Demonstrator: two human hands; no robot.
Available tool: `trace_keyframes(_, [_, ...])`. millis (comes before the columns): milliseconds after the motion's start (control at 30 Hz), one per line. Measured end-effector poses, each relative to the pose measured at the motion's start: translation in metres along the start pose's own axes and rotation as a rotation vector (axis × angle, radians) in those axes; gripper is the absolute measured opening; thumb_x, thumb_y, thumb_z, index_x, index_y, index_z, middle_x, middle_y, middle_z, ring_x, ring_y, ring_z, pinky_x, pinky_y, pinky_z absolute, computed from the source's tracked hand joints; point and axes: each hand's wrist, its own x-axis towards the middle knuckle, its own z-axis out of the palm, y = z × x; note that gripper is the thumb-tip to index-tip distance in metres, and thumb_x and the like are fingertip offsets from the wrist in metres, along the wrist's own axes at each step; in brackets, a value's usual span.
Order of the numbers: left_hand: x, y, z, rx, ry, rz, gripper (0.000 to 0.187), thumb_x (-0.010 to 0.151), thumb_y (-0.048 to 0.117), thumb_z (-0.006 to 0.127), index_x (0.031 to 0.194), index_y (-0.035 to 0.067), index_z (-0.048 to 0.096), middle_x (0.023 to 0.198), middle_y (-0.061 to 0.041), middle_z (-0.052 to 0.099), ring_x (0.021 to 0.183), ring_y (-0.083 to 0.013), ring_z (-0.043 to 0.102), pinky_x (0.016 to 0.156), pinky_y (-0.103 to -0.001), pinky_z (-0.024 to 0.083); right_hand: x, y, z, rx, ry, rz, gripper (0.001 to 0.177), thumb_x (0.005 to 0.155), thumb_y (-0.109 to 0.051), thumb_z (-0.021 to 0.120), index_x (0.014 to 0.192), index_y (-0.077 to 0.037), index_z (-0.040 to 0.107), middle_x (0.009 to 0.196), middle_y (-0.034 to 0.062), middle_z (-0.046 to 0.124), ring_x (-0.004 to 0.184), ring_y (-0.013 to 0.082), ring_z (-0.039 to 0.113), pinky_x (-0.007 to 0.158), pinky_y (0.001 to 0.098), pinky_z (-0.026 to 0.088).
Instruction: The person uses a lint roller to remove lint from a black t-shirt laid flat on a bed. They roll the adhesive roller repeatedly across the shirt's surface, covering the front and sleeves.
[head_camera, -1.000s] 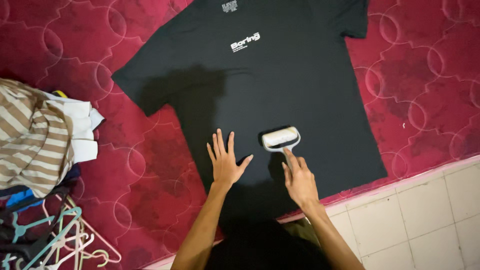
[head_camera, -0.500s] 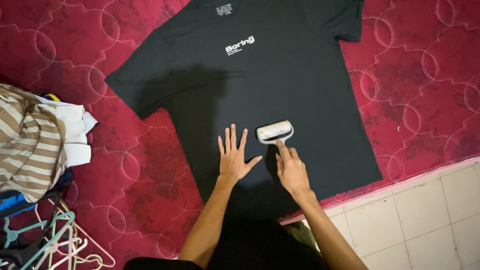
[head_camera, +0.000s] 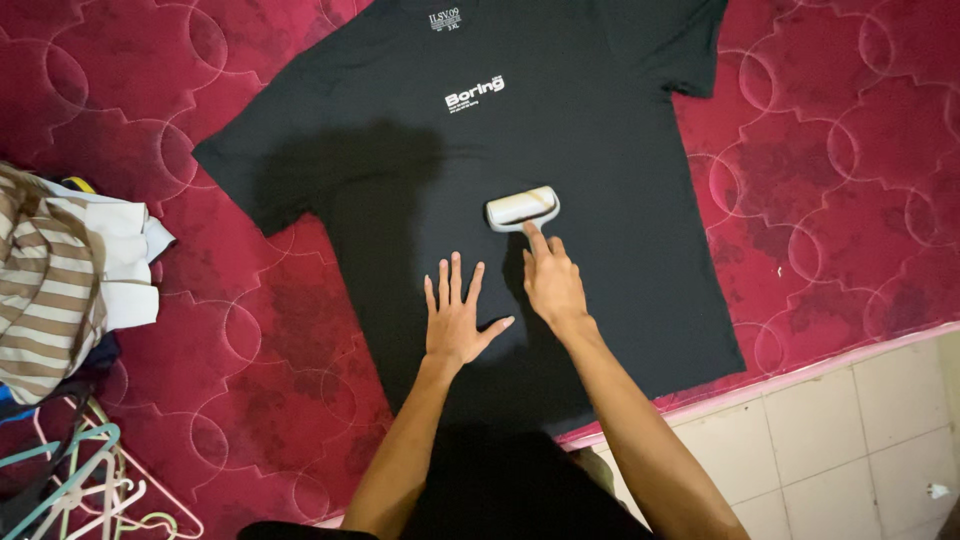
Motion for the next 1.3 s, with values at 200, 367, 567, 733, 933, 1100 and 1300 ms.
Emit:
trace_keyframes(200, [0.000,0.000,-0.002,-0.003,-0.015,-0.012,0.108,0.082,0.073,0.064,0.162,0.013,0.024,0.169,-0.024,0.007,0.156,-0.0425,0.005,0.122,-0.064,0.006,0.032,-0.011,-0.001,-0.013,0.015,-0.020,0.047,0.102,-0.018,0.055,0.148,-0.019,0.049,0.118,0.0235,0.063,0.094,0.0508,0.068,0.082,0.0579,0.058])
trace_keyframes(367, [0.002,0.001,-0.007,-0.004,-0.061,-0.022,0.108,0.081,0.073,0.065,0.162,0.014,0.023,0.168,-0.024,0.005,0.155,-0.0433,0.004,0.121,-0.064,0.006,0.054,-0.018,-0.001,-0.034,0.019,-0.031,0.047,0.103,-0.018,0.054,0.150,-0.018,0.047,0.119,0.0245,0.062,0.097,0.0512,0.067,0.084,0.0582,0.057])
trace_keyframes(567, [0.001,0.002,-0.009,-0.009,-0.020,-0.014,0.108,0.081,0.073,0.065,0.162,0.014,0.024,0.169,-0.024,0.006,0.156,-0.0430,0.006,0.122,-0.064,0.008,0.080,-0.024,0.003,-0.053,0.017,-0.027,0.047,0.103,-0.018,0.054,0.150,-0.019,0.047,0.122,0.0245,0.061,0.101,0.0513,0.067,0.087,0.0588,0.056])
trace_keyframes(733, [-0.001,0.003,-0.009,-0.030,-0.012,-0.022,0.107,0.081,0.074,0.065,0.162,0.015,0.025,0.169,-0.023,0.008,0.156,-0.0425,0.007,0.122,-0.064,0.008,0.101,-0.026,0.006,-0.057,0.025,-0.035,0.049,0.103,-0.018,0.054,0.151,-0.019,0.045,0.124,0.0248,0.060,0.101,0.0518,0.066,0.088,0.0588,0.055])
trace_keyframes(933, [0.000,0.001,-0.005,-0.013,0.022,-0.007,0.107,0.082,0.073,0.065,0.162,0.014,0.026,0.169,-0.024,0.009,0.156,-0.0430,0.008,0.122,-0.064,0.009,0.114,-0.030,0.001,-0.046,0.018,-0.041,0.050,0.102,-0.020,0.055,0.152,-0.020,0.045,0.124,0.0245,0.059,0.102,0.0511,0.066,0.088,0.0576,0.055])
trace_keyframes(1100, [-0.001,0.001,-0.003,-0.017,0.025,0.006,0.108,0.081,0.072,0.067,0.161,0.013,0.026,0.169,-0.025,0.009,0.156,-0.0440,0.007,0.121,-0.065,0.008,0.094,-0.029,-0.015,0.008,0.081,-0.090,0.048,0.103,-0.019,0.057,0.150,-0.020,0.048,0.116,0.0250,0.063,0.099,0.0502,0.067,0.087,0.0576,0.056])
trace_keyframes(1300, [-0.001,0.003,-0.003,-0.005,0.024,-0.006,0.108,0.080,0.071,0.066,0.161,0.012,0.027,0.168,-0.026,0.009,0.155,-0.0444,0.007,0.121,-0.065,0.007,0.062,-0.028,-0.030,0.078,0.163,-0.167,0.042,0.102,-0.015,0.058,0.143,-0.019,0.054,0.114,0.0217,0.066,0.096,0.0487,0.068,0.082,0.0573,0.057])
